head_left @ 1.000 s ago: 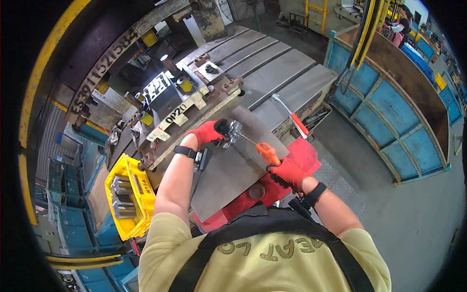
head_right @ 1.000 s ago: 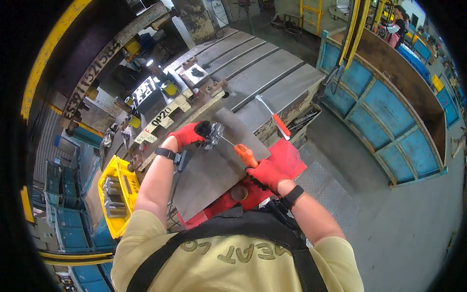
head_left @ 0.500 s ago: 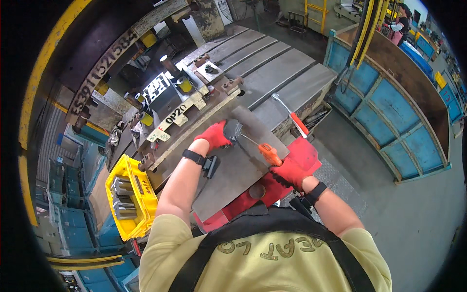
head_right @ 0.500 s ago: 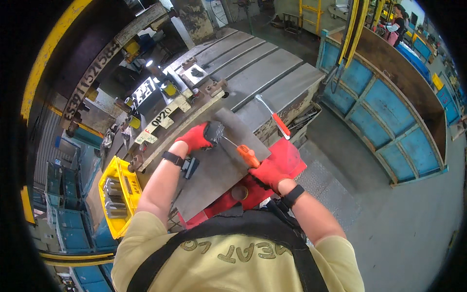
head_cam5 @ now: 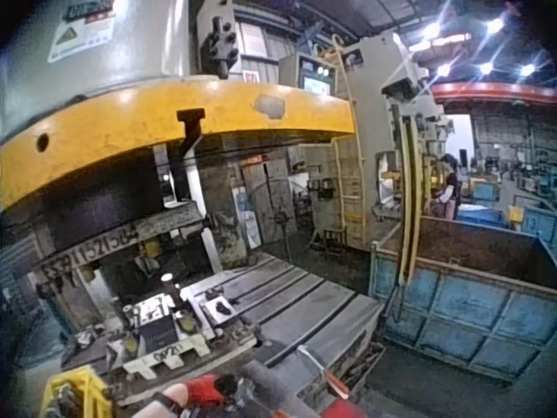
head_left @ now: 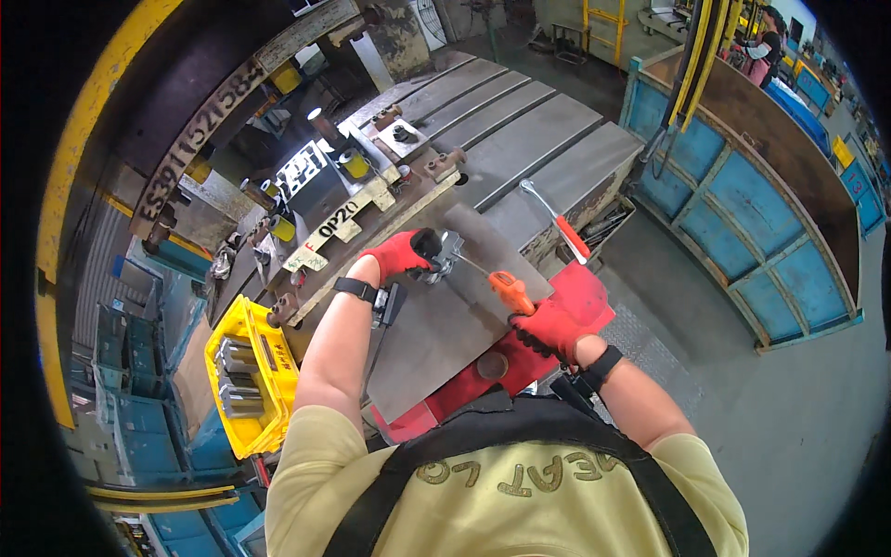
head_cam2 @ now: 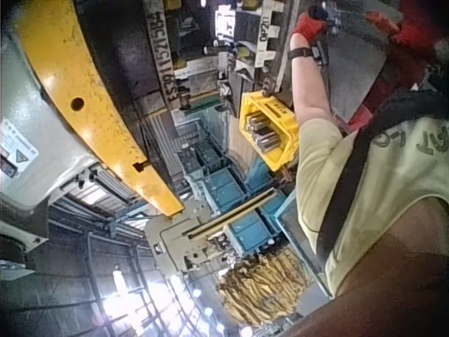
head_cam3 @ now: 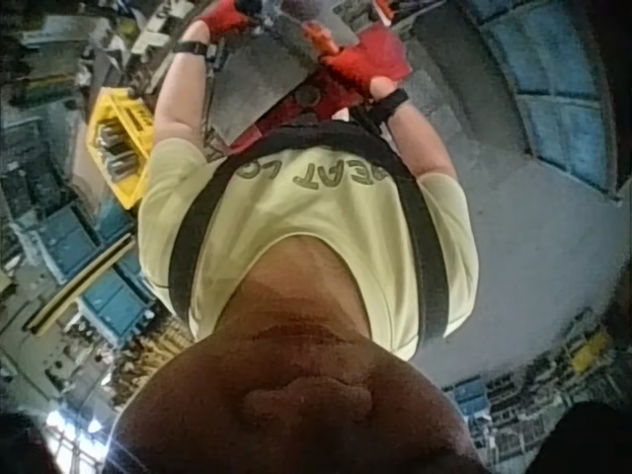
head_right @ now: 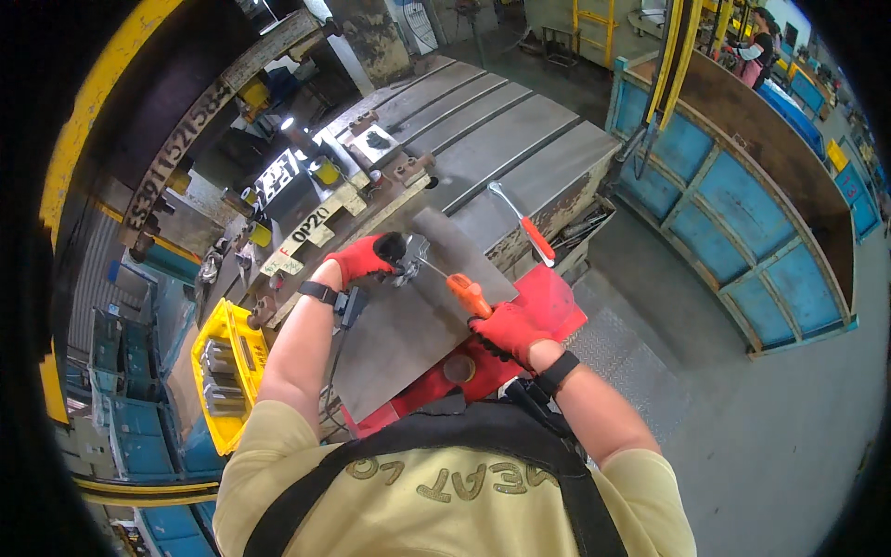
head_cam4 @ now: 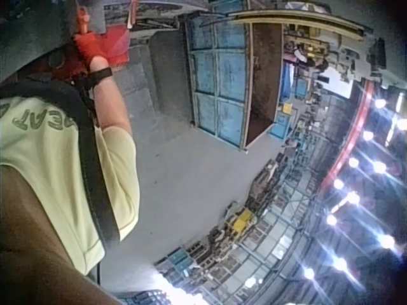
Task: Operating a hydraulic press and cleaning parts with an air nozzle.
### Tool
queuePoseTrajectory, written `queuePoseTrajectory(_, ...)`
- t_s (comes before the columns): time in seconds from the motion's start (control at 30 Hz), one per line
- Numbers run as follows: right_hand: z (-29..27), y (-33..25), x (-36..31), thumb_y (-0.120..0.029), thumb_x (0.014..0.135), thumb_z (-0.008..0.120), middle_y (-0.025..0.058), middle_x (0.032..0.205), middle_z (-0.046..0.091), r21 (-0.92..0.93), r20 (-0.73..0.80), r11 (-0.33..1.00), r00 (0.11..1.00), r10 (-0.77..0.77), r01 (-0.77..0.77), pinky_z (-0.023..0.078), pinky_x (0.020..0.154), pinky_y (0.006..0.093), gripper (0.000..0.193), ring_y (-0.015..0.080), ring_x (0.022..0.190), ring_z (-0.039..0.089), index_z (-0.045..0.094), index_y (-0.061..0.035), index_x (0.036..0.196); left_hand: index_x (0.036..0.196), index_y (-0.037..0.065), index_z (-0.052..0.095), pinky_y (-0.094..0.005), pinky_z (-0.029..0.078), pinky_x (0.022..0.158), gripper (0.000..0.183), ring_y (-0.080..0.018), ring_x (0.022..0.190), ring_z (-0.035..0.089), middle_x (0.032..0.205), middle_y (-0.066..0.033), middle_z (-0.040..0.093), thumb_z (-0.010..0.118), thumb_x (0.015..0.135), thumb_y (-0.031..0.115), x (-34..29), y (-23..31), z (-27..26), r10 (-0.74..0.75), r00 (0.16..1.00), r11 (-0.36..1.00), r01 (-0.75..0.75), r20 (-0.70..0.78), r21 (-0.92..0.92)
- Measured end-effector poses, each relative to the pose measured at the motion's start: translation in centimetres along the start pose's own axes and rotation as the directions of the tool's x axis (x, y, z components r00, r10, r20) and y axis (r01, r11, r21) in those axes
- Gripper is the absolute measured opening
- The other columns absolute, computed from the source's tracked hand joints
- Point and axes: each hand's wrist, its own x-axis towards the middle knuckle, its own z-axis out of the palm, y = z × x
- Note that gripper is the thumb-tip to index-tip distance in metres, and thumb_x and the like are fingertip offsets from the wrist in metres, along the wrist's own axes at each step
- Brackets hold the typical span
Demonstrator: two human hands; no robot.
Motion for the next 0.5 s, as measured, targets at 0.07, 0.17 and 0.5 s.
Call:
queuePoseTrajectory(0.07,-0.1,0.1,0.1,-0.025,0.068,0.051,0.0032,0.057,0.051,-0.010,0.001,1.000,1.000,-0.008,0.008,0.036,0.038,0.0242,0.025,0.0116,0.043,0.047,0.052,-0.0012,0.077,0.103,0.005,0.044,-0.0251,0.041,0.058,0.048,-0.0112,0.069,0.049,0.084,-0.0042,0.052,0.061,0.058,0.008,0.0,0.9,-0.2,-0.008,1.000,1.000,0.008,0.024,-0.008)
queuePoseTrajectory(0.17,-0.2,0.6,0.3,-0.025,0.068,0.051,0.0033,0.057,0.051,-0.014,0.010,0.999,0.999,-0.036,0.036,0.037,0.038,0.0246,0.025,0.0119,0.044,0.047,0.052,-0.0013,0.076,0.104,0.004,0.043,-0.0263,0.041,0.063,0.050,-0.0120,0.074,0.048,0.086,-0.0046,0.053,0.061,0.058,0.008,0.0,1.2,-0.3,0.063,0.997,0.987,-0.068,0.036,0.145)
queuePoseTrajectory(0.5,0.1,0.1,0.1,-0.026,0.068,0.051,0.0033,0.056,0.050,-0.057,-0.007,0.998,0.999,-0.041,0.041,0.036,0.037,0.0247,0.025,0.0122,0.042,0.047,0.052,-0.0012,0.073,0.109,0.005,0.041,-0.0275,0.038,0.075,0.057,-0.0166,0.088,0.047,0.098,-0.0103,0.051,0.063,0.058,0.017,0.6,-0.6,-0.5,0.048,0.998,0.966,-0.039,-0.029,0.254)
